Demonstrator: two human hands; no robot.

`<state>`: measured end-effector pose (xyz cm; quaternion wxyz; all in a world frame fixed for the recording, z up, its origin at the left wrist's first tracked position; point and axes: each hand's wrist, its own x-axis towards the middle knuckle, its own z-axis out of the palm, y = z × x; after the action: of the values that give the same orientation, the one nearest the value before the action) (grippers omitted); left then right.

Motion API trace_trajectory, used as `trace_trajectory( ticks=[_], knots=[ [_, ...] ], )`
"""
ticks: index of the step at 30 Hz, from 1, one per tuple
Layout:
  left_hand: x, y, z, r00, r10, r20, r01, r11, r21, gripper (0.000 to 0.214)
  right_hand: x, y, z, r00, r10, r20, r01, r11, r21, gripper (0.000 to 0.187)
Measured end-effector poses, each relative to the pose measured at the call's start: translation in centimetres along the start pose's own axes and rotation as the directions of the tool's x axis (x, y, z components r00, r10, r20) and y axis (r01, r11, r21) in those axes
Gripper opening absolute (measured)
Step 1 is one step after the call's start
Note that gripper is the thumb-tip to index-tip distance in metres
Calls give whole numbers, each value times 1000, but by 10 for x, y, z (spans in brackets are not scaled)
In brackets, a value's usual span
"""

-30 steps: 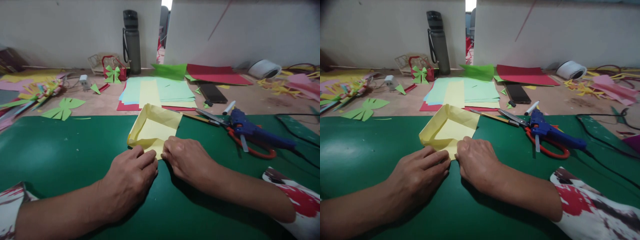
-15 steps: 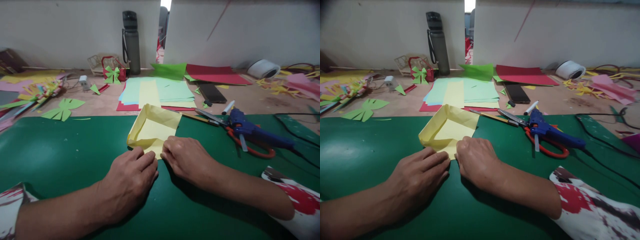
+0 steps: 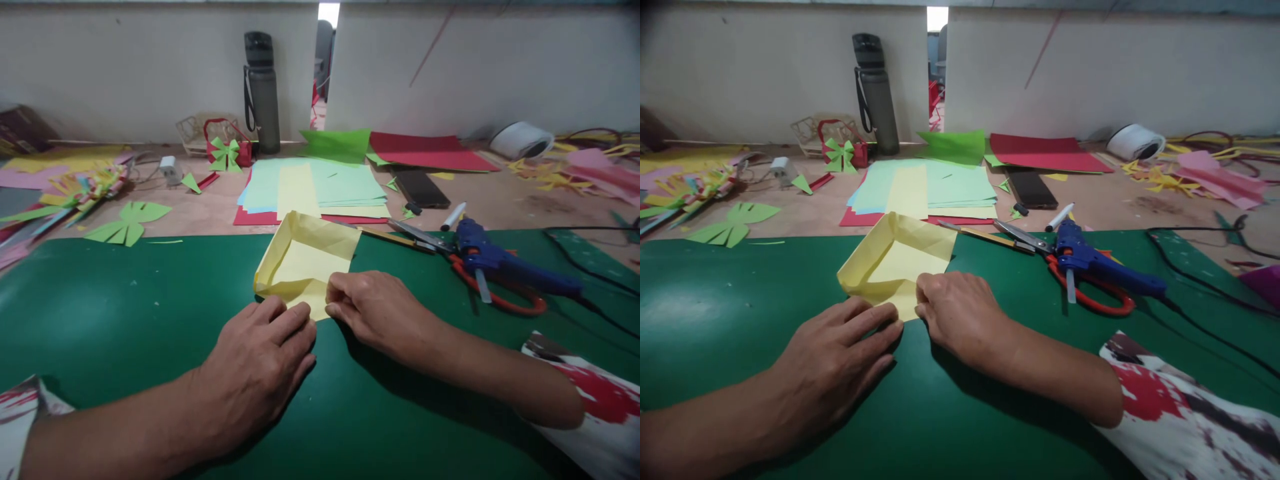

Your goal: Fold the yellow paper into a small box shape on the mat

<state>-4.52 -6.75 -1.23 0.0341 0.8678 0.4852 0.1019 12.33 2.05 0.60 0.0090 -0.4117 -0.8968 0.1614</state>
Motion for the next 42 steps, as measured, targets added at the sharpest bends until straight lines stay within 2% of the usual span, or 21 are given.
trace_trajectory(
  ticks=[2, 4, 6, 8, 9, 11, 16, 27, 33, 38, 42],
  knots=[
    [-1, 0, 0, 1000, -1, 9, 1, 1000, -19, 25, -3, 4, 5, 997, -51, -51, 50, 999, -19, 8],
    [-2, -1, 0, 1000, 1, 4, -1, 1000, -23, 25, -8, 10, 11, 972, -196, -129, 184, 978, -102, 11],
    [-3, -1, 0, 1000, 0, 5, 0, 1000, -24, 25, -13, 16, 14, 885, -435, -167, 387, 885, -259, 19],
    [-3, -1, 0, 1000, -1, 9, 1, 1000, -26, 24, -17, 22, 14, 776, -619, -125, 534, 749, -392, 24],
    [-3, -1, 0, 1000, -3, 13, 3, 1000, -26, 24, -18, 23, 12, 737, -670, -89, 577, 692, -434, 25],
    [-2, -1, 0, 1000, -3, 18, 4, 1000, -23, 25, -18, 24, 9, 704, -710, -19, 615, 623, -483, 26],
    [-2, -1, 0, 999, -4, 39, 4, 1000, -10, 25, -16, 24, 0, 682, -726, 87, 653, 552, -518, 28],
    [-2, -1, 1, 1000, 22, -3, -22, 1000, 4, 25, -24, 41, -4, 684, -726, 73, 650, 562, -511, 27],
    [-3, 0, 0, 997, 39, -61, -39, 999, 3, 25, -26, 43, -7, 700, -708, 91, 642, 568, -515, 27],
    [-3, 1, 3, 990, 72, -120, -68, 997, 37, 25, -26, 39, -5, 750, -661, -7, 570, 652, -499, 28],
    [-1, 4, 3, 993, 33, -117, -27, 998, 51, 22, -25, 26, 0, 761, -647, 38, 558, 624, -547, 34]
  ],
)
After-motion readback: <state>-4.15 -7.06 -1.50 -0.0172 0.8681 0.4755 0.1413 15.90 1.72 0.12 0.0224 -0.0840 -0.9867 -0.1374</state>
